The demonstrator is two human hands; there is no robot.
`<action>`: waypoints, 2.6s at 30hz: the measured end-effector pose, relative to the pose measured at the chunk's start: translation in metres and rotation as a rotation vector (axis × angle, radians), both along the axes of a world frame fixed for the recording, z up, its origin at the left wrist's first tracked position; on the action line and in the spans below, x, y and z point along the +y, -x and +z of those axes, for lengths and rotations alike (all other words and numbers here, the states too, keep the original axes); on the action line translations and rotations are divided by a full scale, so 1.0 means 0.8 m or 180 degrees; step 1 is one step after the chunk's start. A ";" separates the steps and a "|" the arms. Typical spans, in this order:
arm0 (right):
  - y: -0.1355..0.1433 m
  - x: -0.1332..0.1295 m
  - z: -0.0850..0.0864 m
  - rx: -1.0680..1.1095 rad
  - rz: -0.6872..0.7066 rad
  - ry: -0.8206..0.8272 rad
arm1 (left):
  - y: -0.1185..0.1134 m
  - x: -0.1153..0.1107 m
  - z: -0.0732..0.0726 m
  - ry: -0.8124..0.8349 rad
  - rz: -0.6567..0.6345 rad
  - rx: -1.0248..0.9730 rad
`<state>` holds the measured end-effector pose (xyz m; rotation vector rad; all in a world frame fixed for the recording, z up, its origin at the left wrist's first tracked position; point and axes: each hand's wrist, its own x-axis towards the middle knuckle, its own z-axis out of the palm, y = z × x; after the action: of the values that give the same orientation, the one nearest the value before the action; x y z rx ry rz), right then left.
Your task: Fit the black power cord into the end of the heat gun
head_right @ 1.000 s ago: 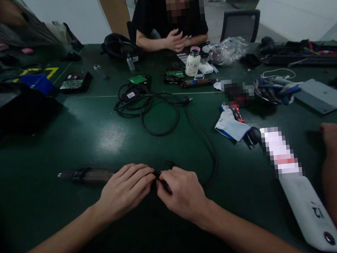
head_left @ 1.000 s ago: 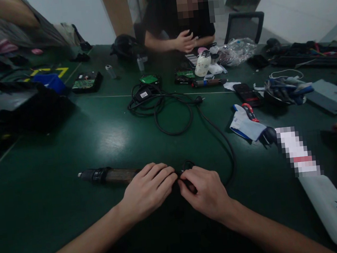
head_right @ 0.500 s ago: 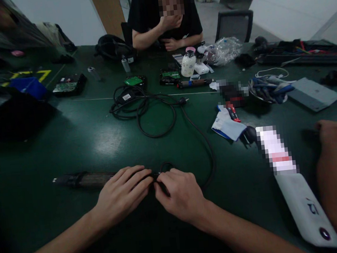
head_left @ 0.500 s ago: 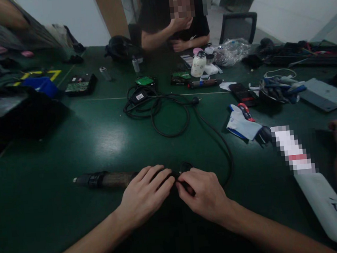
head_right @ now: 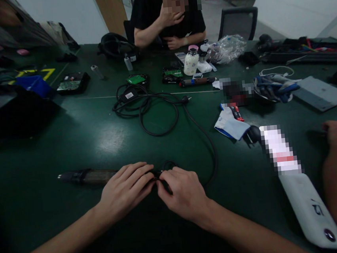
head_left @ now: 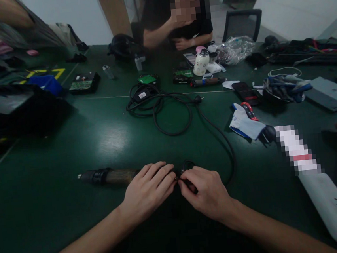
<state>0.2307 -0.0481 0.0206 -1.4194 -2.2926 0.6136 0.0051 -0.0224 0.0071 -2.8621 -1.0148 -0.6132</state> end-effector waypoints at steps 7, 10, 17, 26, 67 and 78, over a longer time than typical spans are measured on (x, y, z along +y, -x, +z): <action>0.000 0.000 -0.001 -0.0001 0.0016 -0.0009 | 0.000 0.000 -0.002 0.0058 0.0002 -0.0072; 0.000 0.001 0.000 0.0017 0.0002 0.0016 | 0.000 0.000 -0.002 0.0050 0.0014 -0.0025; 0.000 0.001 0.000 0.0053 0.0005 -0.0004 | 0.000 0.000 0.002 0.0048 -0.0029 -0.0058; 0.000 0.000 0.001 -0.0037 0.0007 -0.0019 | 0.000 0.000 0.000 0.0039 -0.0003 -0.0010; 0.001 -0.001 0.002 -0.0023 0.0021 -0.0056 | 0.002 0.000 0.003 -0.0012 -0.0010 -0.0022; 0.001 -0.001 -0.001 -0.0028 0.0007 -0.0093 | 0.001 0.001 0.004 -0.0061 -0.0045 0.0002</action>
<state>0.2303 -0.0490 0.0196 -1.4090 -2.3009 0.5732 0.0040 -0.0216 0.0101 -2.8552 -0.9837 -0.6196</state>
